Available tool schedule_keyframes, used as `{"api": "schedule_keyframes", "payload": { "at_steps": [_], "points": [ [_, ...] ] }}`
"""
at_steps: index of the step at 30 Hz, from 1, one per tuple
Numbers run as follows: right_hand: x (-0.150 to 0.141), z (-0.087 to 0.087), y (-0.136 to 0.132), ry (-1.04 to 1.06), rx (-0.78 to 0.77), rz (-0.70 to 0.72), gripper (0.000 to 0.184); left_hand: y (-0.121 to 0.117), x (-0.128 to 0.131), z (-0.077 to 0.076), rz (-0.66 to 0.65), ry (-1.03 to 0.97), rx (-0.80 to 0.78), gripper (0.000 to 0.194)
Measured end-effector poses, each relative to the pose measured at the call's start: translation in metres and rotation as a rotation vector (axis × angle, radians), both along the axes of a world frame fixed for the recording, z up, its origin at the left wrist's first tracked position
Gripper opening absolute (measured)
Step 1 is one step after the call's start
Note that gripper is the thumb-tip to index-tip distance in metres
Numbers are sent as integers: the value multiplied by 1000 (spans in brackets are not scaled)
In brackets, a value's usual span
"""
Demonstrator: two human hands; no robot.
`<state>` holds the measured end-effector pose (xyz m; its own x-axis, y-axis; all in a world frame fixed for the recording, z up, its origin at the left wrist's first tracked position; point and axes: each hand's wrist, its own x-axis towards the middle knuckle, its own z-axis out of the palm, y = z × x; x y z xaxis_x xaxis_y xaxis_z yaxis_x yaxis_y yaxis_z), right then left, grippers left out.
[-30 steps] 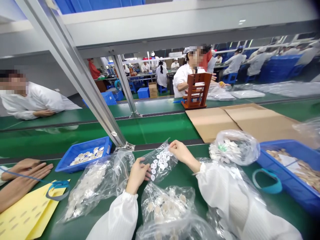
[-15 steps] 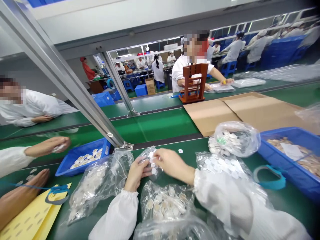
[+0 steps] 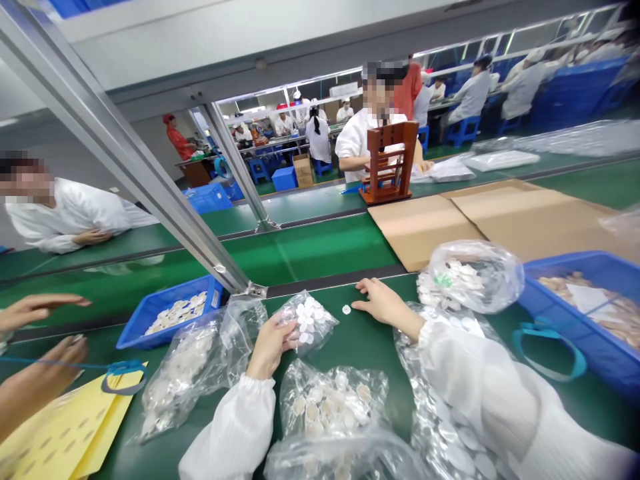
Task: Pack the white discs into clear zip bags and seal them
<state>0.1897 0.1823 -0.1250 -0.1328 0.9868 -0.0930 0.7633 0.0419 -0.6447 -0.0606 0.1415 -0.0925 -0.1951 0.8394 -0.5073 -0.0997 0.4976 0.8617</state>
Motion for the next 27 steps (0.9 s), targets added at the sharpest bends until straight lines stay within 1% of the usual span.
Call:
{"api": "schedule_keyframes", "payload": {
  "at_steps": [2, 6, 7, 10, 11, 12, 15, 16, 19, 22, 23, 25, 27],
  "points": [
    [-4, 1, 0, 33, 2, 63, 31, 0, 0, 0, -3, -1, -2, 27],
    [-11, -1, 1, 60, -11, 142, 11, 0, -2, -2, -17, -7, 2, 30],
    [-13, -1, 1, 65, -14, 152, 10, -1, -2, -3, -19, -7, 4, 29],
    [-18, 0, 2, 73, -7, 166, 27, -1, -2, -5, -18, -8, 7, 25],
    [-20, 1, 3, 72, -2, 169, 30, -1, -3, -5, -19, -9, 8, 24],
    [-22, 2, 3, 70, 0, 172, 27, -1, -3, -5, -22, -9, 9, 23],
    [-27, 6, 3, 70, -14, 168, 8, -1, -4, -6, -36, -10, 11, 23],
    [-27, 7, 3, 73, -23, 160, 7, -1, -4, -6, -39, -9, 11, 23],
    [-29, 8, 3, 99, -56, 134, 12, -2, -5, -6, -36, -3, 8, 25],
    [-36, 11, 4, 164, -61, 101, 10, 0, -4, -4, -21, 4, 2, 21],
    [-41, 13, 4, 195, -52, 88, 10, 1, -3, -4, -20, 8, -1, 20],
    [-55, 17, 3, 260, -32, 71, 17, 3, -1, -2, -31, 16, -11, 19],
    [-70, 23, 0, 308, -38, 95, 18, 3, 2, 1, -54, 38, -16, 18]
  ]
}}
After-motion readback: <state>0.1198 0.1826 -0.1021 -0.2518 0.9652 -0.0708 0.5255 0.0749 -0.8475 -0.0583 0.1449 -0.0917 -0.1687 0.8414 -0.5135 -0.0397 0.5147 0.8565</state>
